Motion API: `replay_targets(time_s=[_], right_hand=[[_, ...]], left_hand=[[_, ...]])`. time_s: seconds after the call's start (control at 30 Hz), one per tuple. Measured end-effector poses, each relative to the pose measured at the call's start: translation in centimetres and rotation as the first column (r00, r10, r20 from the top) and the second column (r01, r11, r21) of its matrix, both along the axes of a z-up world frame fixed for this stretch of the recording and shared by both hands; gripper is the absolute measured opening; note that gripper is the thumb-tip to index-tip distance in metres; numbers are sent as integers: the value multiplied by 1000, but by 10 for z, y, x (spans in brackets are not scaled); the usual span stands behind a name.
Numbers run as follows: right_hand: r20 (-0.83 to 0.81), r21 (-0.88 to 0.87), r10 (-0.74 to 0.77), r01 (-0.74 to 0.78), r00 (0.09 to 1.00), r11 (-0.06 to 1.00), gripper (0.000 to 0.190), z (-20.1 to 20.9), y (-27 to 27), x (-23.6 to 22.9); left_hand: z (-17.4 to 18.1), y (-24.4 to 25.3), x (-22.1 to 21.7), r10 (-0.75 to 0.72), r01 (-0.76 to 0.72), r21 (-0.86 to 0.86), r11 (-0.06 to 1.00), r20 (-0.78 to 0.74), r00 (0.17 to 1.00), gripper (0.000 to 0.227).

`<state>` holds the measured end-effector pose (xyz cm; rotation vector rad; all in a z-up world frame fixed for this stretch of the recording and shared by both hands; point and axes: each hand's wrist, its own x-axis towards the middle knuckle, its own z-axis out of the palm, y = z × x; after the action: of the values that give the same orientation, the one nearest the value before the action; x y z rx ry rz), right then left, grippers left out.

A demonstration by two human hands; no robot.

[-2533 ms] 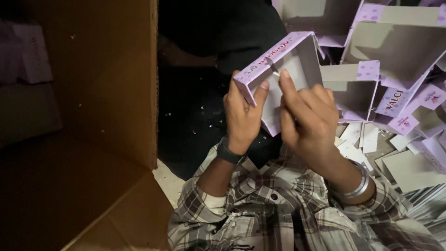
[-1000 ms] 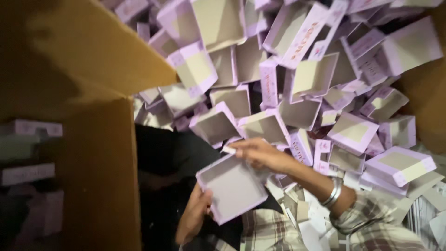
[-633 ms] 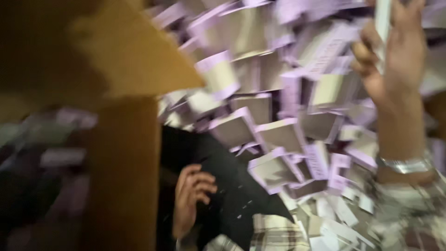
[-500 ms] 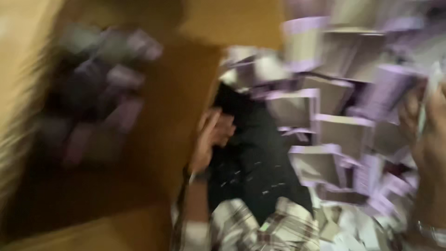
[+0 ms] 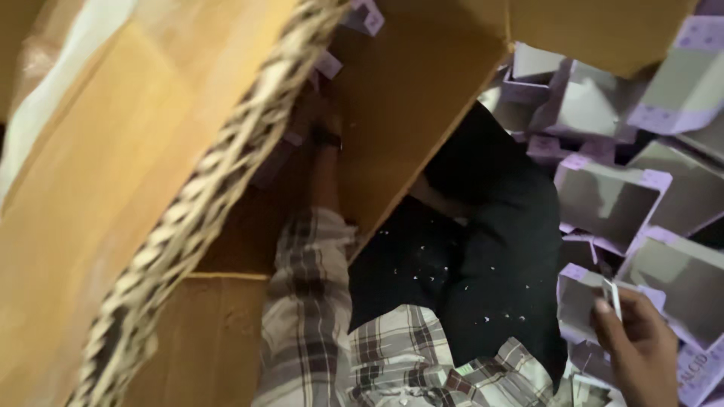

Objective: The person uses a utility knife to trim the edges of small purple and white boxes. They repeatedly pick up boxes, cut along the edges, and place them aside.

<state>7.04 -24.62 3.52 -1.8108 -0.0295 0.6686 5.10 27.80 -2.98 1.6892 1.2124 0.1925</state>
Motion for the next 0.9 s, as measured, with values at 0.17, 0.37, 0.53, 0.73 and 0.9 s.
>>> replay_targets(time_s=[0.17, 0.37, 0.53, 0.73, 0.9], right_hand=[[87, 74, 71, -77, 994, 994, 25, 4, 26, 3], [204, 328, -163, 89, 965, 941, 30, 36, 48, 35], [62, 249, -79, 61, 995, 967, 36, 40, 56, 51], [5, 255, -140, 134, 990, 958, 29, 20, 72, 26], [217, 164, -39, 3, 975, 986, 29, 6, 83, 13]], left_hand=[[40, -65, -23, -275, 441, 459, 771, -385, 881, 16], [128, -195, -30, -869, 577, 727, 372, 55, 492, 17], [149, -219, -42, -963, 755, 628, 191, -30, 268, 22], [97, -217, -46, -406, 403, 119, 907, 501, 764, 78], [46, -219, -43, -342, 511, -220, 831, 522, 781, 53]])
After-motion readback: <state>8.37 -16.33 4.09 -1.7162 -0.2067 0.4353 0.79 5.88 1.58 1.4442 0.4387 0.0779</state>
